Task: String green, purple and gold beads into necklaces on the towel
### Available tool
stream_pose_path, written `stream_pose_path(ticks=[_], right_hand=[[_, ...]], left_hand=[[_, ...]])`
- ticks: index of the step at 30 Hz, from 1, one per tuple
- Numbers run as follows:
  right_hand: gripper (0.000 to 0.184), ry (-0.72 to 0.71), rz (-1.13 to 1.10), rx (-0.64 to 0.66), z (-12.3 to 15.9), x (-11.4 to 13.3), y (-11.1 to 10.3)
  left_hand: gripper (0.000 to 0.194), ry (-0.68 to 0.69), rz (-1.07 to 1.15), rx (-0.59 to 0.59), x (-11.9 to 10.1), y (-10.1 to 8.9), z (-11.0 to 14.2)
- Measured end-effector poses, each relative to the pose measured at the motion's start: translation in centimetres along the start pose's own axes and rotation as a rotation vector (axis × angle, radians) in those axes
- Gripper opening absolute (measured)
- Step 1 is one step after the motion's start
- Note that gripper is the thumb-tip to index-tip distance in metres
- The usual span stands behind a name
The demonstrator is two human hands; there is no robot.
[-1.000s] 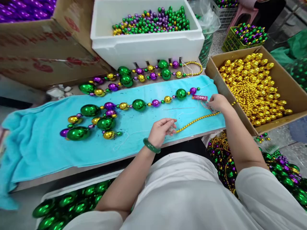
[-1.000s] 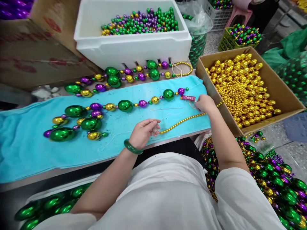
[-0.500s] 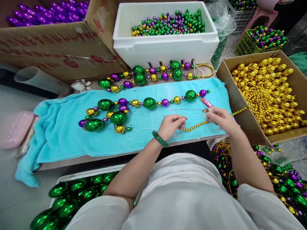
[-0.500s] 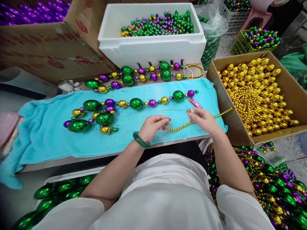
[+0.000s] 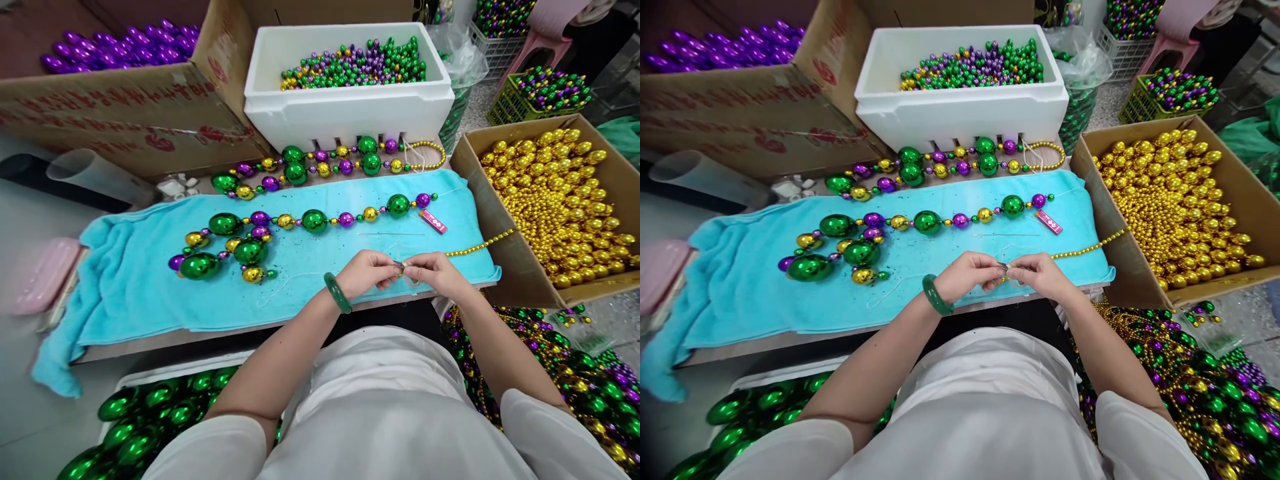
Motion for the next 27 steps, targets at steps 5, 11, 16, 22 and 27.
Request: stream_pose_path(ticks=[5, 11, 16, 22, 27], right_hand=[[0.034, -0.008, 0.002, -0.029, -0.3, -0.2, 0.1], [0.039, -0.084, 0.197, -0.203, -0.3, 0.0, -3.5], [0.036, -0.06, 0.981, -0.615, -0.1, 1.4, -10.5], [0.031, -0.125, 1.248, -0.747, -1.2, 1.8, -12.4], [0.019, -0.355, 1.131, -0.32, -2.8, 1.2, -5.0]], left_hand=[[0.02, -0.043, 0.062, 0.06, 0.1, 0.4, -0.1], [0.022, -0.083, 0.009, 0.006, 0.9, -0.2, -0.2], [0.021, -0.111, -0.02, 0.001, 2.0, -0.7, 0.6], [0.025, -0.102, -0.016, -0.025, 2.7, -1.3, 1.1], [0.024, -0.084, -0.003, -0.042, 2.4, -1.4, 1.3]])
Point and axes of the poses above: each hand's wrist, its own z-axis away from the middle knuckle, its own y-axis out of the palm, x = y × z, the point moved 7 cm from there along -z, towards the middle knuckle, and after that the axes turned 1 degree about x, right-handed, at the moved point
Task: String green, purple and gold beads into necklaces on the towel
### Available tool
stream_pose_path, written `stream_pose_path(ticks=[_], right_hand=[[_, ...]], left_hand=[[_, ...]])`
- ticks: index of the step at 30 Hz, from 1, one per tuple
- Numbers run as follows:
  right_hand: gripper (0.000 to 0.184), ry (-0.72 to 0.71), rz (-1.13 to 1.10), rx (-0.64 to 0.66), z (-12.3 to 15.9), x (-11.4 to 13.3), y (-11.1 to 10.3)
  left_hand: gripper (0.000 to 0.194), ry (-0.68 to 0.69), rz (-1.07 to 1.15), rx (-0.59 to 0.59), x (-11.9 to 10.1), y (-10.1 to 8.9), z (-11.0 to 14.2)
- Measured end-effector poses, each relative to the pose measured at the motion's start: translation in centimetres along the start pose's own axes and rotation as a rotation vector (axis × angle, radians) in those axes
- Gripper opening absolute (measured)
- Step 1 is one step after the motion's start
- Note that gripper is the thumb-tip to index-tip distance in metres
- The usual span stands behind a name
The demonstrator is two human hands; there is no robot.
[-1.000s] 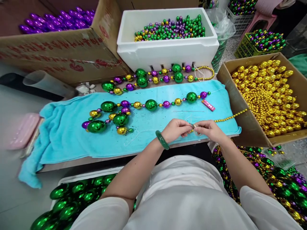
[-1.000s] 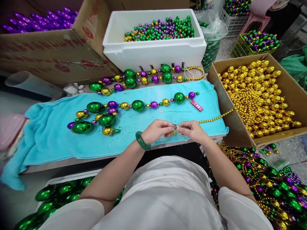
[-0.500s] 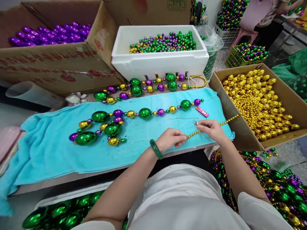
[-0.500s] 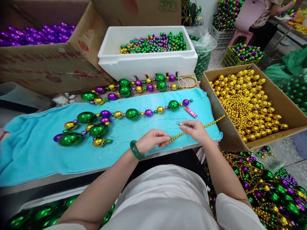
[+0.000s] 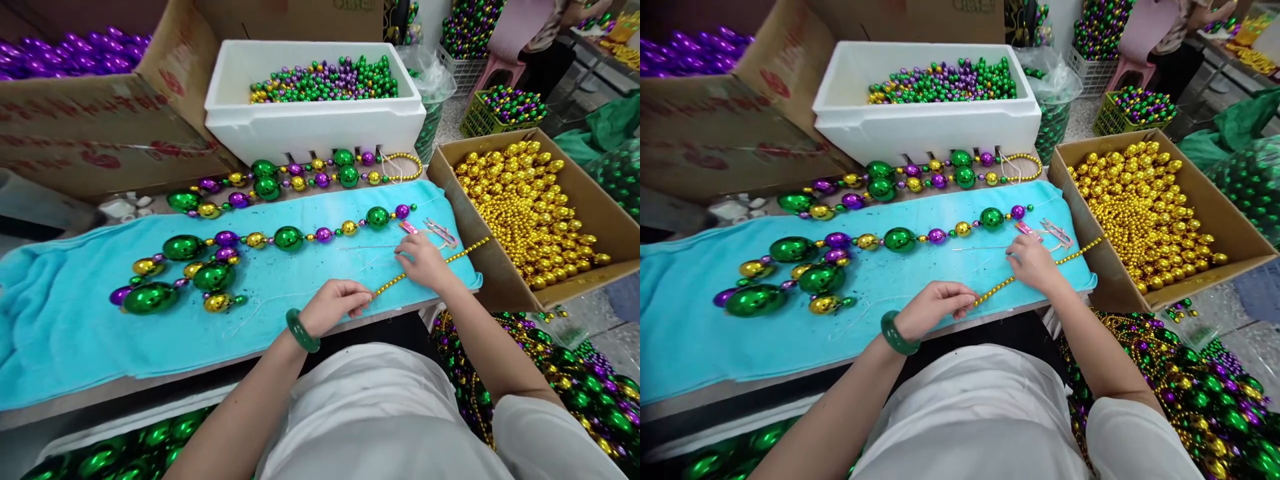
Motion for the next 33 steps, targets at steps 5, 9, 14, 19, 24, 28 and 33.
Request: stream_pose_path(ticks=[5, 9, 14, 19, 24, 28, 33], right_hand=[[0.019, 0.066, -0.001, 0.165, -0.3, 2.2, 3.6], [0.015, 0.099, -0.23, 0.036, -0.4, 1.9, 1.6], [0.012, 0.296, -0.765, -0.129, 5.1, -0.7, -6.1], [0.02, 0.613, -0.872, 0.184, 15.5, -5.0, -7.6], [0.016, 0.911, -0.453, 0.448, 21.7, -9.1, -0.1], [0.014, 0.934, -0.281, 0.392, 20.3, -8.6, 3.8], [0.008, 0.595, -0.385, 0.299, 13.9, -1.4, 2.0]], left_hand=[[0.024, 0.06, 0.059, -0.082, -0.9, -0.6, 0.5], [0.025, 0.13, 0.135, -0.157, -1.3, -1.5, 0.7], [0.022, 0.216, 0.126, -0.217, -1.6, -2.3, 0.7], [0.018, 0.285, 0.122, -0.302, -1.9, -2.6, 0.7], [0.016, 0.314, 0.107, -0.368, -2.1, -2.6, 0.6], [0.013, 0.389, 0.055, -0.417, -2.6, -2.6, 0.5], [0.009, 0.508, 0.065, -0.449, -3.7, -2.7, 0.9]])
Point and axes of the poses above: each hand's wrist, its own z-axis away from the middle knuckle, its own y-axis out of the palm, x = y × z, the point moved 7 cm from there along -z, towards the middle knuckle, and after that the axes turned 1 degree about x, right-handed, at the moved point
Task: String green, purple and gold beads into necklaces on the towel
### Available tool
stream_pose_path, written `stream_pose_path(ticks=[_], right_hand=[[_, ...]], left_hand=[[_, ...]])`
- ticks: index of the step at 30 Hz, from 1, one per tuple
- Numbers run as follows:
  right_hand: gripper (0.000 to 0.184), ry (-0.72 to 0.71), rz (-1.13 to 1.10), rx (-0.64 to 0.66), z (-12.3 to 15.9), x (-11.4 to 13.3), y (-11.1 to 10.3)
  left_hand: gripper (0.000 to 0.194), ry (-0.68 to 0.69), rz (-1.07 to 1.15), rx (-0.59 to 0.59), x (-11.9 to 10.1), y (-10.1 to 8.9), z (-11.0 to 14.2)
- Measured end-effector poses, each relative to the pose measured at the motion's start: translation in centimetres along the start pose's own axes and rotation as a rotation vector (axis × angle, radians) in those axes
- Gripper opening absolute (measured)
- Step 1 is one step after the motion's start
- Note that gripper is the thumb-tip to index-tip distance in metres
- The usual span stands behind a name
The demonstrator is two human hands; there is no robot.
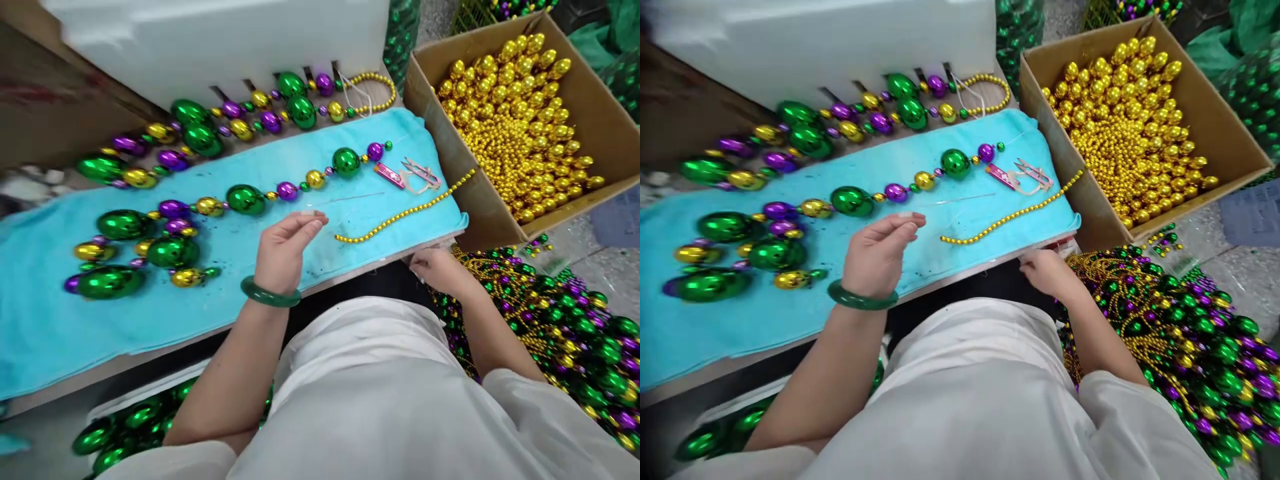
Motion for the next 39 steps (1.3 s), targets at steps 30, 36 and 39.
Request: stream_pose_path(ticks=[30, 36, 39], right_hand=[[0.018, -0.1, -1.191, -0.18, -5.9, 7.4, 1.6], [0.02, -0.055, -1.201, -0.152, -6.7, 7.3, 2.6], [0.021, -0.056, -1.189, -0.102, -7.0, 8.3, 3.1]], left_hand=[[0.022, 0.229, -1.303, 0.205, 2.7, 6.1, -3.3], [0.017, 0.127, -0.925, 0.157, 2.2, 5.1, -4.1], [0.014, -0.155, -0.337, 0.111, 2.8, 3.7, -3.8]])
Point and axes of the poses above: each hand's wrist, its own z-axis away from the middle knuckle, its own y-axis out of the palm, x = y × z, the point moved 7 cm from there along -z, towards the middle knuckle, and after that the axes turned 1 degree about x, right-handed, at the moved point
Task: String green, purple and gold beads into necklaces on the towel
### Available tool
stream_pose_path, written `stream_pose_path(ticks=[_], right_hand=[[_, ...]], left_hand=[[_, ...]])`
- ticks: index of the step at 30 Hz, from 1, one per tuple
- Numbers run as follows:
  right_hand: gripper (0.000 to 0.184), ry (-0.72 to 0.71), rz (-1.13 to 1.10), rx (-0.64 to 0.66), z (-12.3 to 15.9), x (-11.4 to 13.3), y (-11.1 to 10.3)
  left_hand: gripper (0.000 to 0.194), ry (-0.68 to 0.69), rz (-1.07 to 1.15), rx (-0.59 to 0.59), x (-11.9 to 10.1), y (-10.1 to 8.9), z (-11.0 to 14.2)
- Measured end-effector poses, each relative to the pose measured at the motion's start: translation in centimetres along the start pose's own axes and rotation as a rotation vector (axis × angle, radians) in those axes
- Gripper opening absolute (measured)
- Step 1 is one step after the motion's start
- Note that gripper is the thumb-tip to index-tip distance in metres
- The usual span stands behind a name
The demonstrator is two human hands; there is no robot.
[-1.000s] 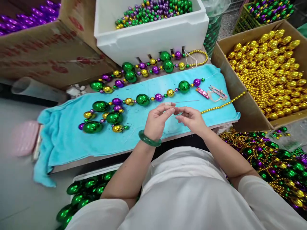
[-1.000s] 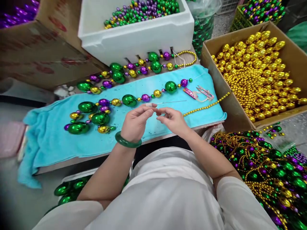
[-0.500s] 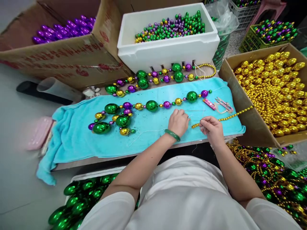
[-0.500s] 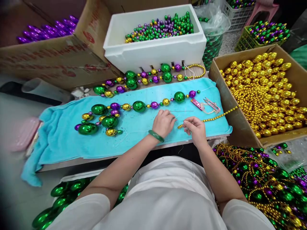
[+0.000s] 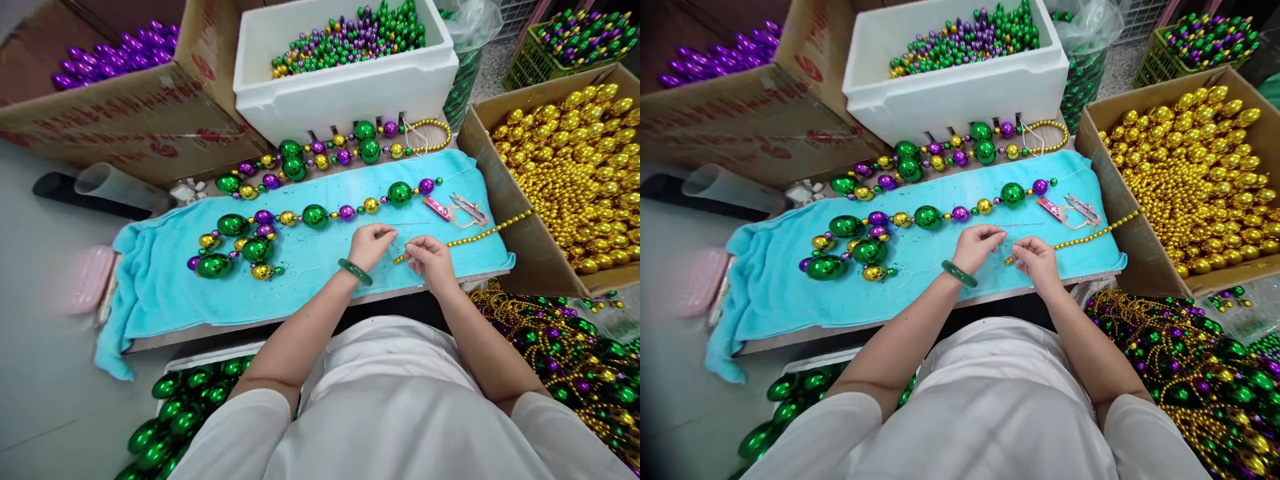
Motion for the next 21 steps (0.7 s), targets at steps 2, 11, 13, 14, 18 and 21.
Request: stream_pose_path(ticks=[2, 11, 13, 14, 18, 21], right_hand=[[0.021, 0.003, 0.015, 0.031, -0.2, 0.0, 1.0], [0.019, 0.032, 0.071, 0.093, -0.3, 0.1, 3.9], [0.019, 0.026, 0.102, 0.083, -0.2, 0.2, 4.0], [0.019, 0.027, 0.118, 0.078, -0.2, 0.2, 4.0], [0.02, 0.021, 0.17, 0.08, -0.2, 0.2, 4.1], [0.02, 0.004, 0.193, 0.092, -0.2, 0.1, 4.2]], left_hand=[[0.021, -0.143, 0.373, 0.053, 0.5, 0.0, 0.7], [0.026, -0.258, 0.725, 0.057, 0.9, -0.9, 2.2], [0.025, -0.265, 0.726, 0.066, 1.1, -1.0, 2.2], [0.025, -0.269, 0.722, 0.069, 1.2, -1.0, 2.2], [0.025, -0.279, 0.688, 0.083, 1.4, -1.0, 2.3], [0.024, -0.268, 0.681, 0.093, 1.4, -1.0, 2.4]])
Point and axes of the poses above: each hand's wrist, its own z-axis away from the middle knuckle, its own y-axis out of the palm, x = y × z, the point moved 7 cm from there along -z, towards the middle knuckle, and after that the axes turned 1 degree about x, right-handed, at the moved point
